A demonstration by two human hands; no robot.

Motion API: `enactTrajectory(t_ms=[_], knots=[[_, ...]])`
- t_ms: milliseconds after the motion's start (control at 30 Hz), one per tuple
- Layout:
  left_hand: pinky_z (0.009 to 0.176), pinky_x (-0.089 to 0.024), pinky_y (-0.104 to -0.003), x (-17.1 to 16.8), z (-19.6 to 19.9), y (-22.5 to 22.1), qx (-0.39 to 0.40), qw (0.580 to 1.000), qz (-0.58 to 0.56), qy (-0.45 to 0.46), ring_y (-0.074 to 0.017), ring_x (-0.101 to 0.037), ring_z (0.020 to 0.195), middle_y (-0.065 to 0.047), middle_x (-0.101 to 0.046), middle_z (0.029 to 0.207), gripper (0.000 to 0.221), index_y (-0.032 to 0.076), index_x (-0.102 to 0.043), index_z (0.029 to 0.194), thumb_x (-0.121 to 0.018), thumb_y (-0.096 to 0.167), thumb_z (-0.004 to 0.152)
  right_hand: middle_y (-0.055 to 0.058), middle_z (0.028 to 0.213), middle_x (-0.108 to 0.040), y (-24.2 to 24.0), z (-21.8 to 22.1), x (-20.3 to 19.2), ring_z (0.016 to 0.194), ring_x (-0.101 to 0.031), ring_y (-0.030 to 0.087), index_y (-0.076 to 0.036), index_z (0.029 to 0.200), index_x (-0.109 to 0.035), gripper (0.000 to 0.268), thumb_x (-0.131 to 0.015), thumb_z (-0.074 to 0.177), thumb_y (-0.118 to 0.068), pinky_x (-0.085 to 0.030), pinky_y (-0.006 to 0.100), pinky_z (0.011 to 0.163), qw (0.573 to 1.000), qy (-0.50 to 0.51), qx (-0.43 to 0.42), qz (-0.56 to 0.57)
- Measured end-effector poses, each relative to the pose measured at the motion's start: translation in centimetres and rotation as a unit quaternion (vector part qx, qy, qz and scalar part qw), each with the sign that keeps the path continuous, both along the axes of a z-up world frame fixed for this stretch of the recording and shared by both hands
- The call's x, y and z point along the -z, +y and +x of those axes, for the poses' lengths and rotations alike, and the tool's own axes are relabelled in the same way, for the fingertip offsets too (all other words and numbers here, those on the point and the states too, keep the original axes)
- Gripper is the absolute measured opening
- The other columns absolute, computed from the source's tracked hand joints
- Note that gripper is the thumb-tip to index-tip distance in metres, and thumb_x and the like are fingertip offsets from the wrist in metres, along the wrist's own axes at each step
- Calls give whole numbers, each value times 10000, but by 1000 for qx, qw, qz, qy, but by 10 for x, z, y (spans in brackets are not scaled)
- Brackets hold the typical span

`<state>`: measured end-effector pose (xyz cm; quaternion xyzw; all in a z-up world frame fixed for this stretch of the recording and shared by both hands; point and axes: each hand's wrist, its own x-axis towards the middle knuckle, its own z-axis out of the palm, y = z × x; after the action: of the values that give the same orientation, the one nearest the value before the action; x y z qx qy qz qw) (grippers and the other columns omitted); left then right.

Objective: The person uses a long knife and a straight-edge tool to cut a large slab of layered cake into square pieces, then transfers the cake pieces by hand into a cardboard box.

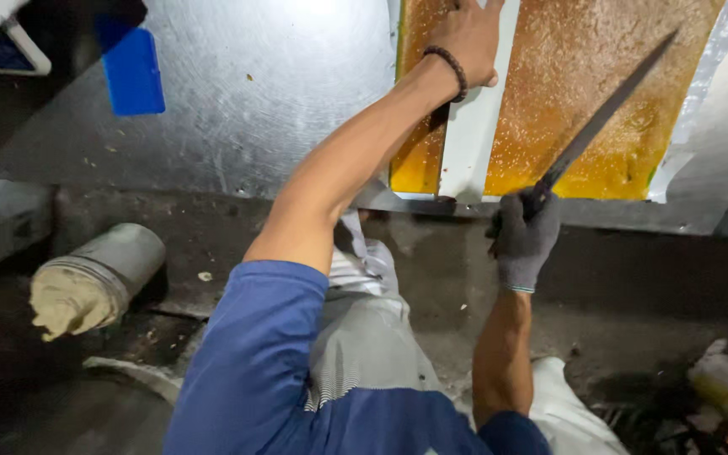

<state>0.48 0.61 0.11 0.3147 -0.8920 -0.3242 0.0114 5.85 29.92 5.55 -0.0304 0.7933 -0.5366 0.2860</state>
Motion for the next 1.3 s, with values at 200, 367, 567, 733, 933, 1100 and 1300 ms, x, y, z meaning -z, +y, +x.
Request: enactTrajectory(t_ms=[200, 367, 567, 733, 933, 1100, 1300], knots=[[708, -570, -454, 56, 0, 3, 84, 995, 16, -54, -331, -732, 803, -204, -745, 841, 435, 10, -748, 869, -922, 350, 663, 89, 900, -740, -23, 26, -5, 754, -766, 161, -33, 1017, -598, 109, -683, 983, -92, -616, 282, 522, 987, -156, 21, -39], [687, -575, -446, 122, -16, 13, 146, 982, 109, -52, -314, -757, 764, -252, -734, 856, 325, -3, -734, 960, -807, 299, 863, 149, 846, -723, -34, 43, 9, 664, -750, 233, -10, 950, -560, 155, -709, 965, -50, -550, 308, 438, 987, -143, 67, -41], [685, -580, -450, 108, -31, 24, 147, 979, 134, -46, -315, -756, 777, -241, -737, 863, 282, 4, -729, 968, -794, 249, 844, 156, 819, -713, -28, 52, 19, 679, -759, 248, -15, 923, -538, 155, -684, 974, -25, -495, 306, 365, 986, -131, 82, -70], [684, -584, -454, 121, -15, 37, 145, 978, 147, -32, -316, -755, 787, -232, -739, 870, 252, 11, -724, 975, -784, 207, 829, 146, 845, -688, -30, 53, 18, 730, -772, 258, -7, 954, -517, 181, -691, 1004, -8, -583, 317, 510, 991, -88, 58, -88], [683, -589, -458, 119, -48, 35, 132, 979, 149, -27, -318, -753, 800, -221, -742, 878, 228, 18, -719, 983, -771, 157, 810, 194, 882, -758, -39, 54, 5, 618, -730, 260, 44, 968, -571, 123, -665, 983, -35, -472, 310, 371, 988, -128, 62, -53], [681, -593, -461, 121, -32, 32, 108, 985, 136, -27, -319, -752, 811, -212, -744, 884, 220, 25, -714, 989, -760, 115, 794, 167, 937, -743, -29, 53, 24, 783, -788, 258, 47, 1117, -597, 150, -660, 1000, -24, -650, 339, 635, 985, -93, 36, -143], [741, -605, -459, 80, -20, 13, 10, 995, 89, -43, -315, -754, 895, -186, -762, 942, 299, 37, -699, 1042, -777, 83, 757, 156, 745, -728, -28, 53, 17, 509, -688, 241, 49, 916, -563, 175, -687, 964, -65, -431, 313, 323, 994, -99, 31, -28]])
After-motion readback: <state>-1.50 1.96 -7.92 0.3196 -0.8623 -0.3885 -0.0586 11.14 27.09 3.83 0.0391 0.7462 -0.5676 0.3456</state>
